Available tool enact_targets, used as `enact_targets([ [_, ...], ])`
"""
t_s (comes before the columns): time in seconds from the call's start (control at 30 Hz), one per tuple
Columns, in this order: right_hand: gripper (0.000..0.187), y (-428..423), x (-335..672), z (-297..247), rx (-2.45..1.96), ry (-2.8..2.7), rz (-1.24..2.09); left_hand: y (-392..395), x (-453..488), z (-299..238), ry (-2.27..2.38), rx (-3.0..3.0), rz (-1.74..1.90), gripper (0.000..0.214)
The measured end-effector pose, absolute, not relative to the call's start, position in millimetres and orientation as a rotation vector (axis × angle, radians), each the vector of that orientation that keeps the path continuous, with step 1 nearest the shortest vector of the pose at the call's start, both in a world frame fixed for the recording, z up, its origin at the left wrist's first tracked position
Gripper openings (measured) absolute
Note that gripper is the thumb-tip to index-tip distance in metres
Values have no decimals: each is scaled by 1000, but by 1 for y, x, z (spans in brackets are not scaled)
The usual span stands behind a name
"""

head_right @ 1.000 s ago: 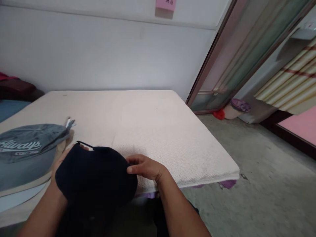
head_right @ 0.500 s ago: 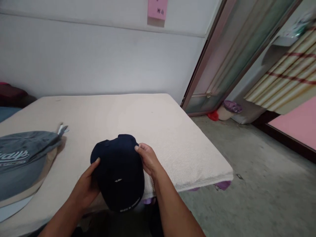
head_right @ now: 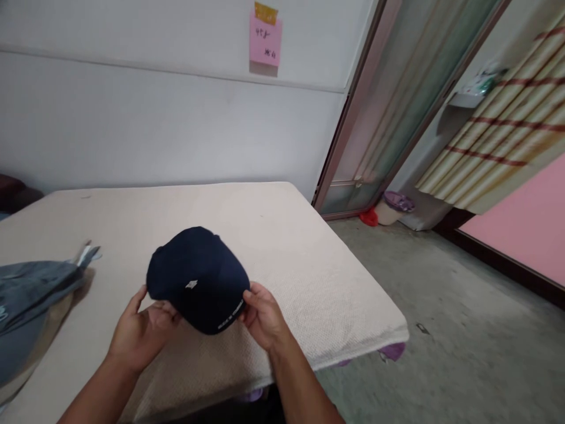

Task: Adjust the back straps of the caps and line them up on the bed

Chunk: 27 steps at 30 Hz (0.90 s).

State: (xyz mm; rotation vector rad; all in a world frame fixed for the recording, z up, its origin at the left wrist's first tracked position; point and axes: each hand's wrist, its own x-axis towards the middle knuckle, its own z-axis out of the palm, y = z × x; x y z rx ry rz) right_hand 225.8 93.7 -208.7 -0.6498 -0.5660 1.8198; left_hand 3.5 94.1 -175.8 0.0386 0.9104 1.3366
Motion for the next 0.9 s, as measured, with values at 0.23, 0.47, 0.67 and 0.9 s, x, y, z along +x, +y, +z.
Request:
enact_targets([
  [0.23, 12, 183, 293, -203, -720, -589, 1441, 99, 5, -188, 983, 57, 1300, 18],
  [0.47, 5, 287, 378, -214, -895, -426, 1197, 103, 9, -198, 1041, 15, 1301, 16],
  [0.67, 29, 313, 419, -251, -1205, -221, 1053, 102, 10, -204, 1080, -16, 1314, 18],
  [0.9, 6, 273, 408, -252, -1399, -217, 902, 102, 4, -198, 1069, -91, 1416, 19],
])
